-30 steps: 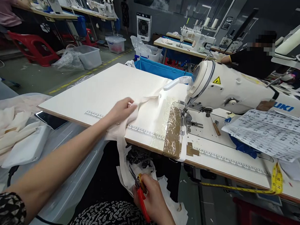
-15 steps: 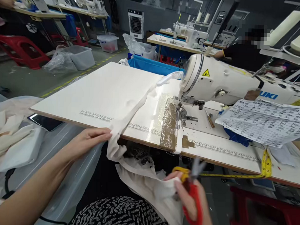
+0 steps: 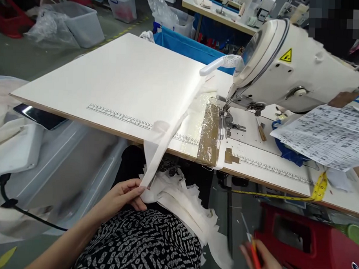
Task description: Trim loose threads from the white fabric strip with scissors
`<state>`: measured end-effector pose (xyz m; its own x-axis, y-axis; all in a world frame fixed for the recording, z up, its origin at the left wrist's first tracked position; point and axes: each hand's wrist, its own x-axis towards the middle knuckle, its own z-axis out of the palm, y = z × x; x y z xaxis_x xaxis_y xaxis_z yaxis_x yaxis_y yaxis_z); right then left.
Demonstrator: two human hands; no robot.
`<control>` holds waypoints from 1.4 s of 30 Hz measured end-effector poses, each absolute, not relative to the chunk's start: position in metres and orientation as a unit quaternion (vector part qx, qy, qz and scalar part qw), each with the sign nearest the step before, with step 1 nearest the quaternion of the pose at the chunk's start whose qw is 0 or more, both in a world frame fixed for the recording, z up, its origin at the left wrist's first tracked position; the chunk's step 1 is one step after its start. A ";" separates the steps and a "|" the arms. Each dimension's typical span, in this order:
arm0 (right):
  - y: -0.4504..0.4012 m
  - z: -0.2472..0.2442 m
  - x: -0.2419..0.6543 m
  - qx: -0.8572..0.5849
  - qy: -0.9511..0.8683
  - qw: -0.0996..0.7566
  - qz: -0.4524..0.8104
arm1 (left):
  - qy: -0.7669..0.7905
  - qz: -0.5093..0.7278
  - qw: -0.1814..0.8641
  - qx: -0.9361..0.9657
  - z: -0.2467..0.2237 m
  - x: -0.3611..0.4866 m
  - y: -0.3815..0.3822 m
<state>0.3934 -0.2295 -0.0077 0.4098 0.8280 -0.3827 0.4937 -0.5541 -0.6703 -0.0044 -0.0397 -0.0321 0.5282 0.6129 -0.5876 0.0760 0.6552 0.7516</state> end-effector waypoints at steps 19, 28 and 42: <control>-0.052 -0.031 0.249 -0.445 -0.706 -0.072 0.546 | 0.470 0.165 0.804 0.326 -0.027 -0.004 -0.045; -0.057 -0.021 0.237 -0.518 -0.776 -0.058 0.356 | 0.476 0.156 0.798 0.334 -0.027 -0.006 -0.044; -0.062 -0.029 0.236 -0.533 -0.771 -0.044 0.345 | 0.474 0.154 0.800 0.335 -0.027 -0.009 -0.044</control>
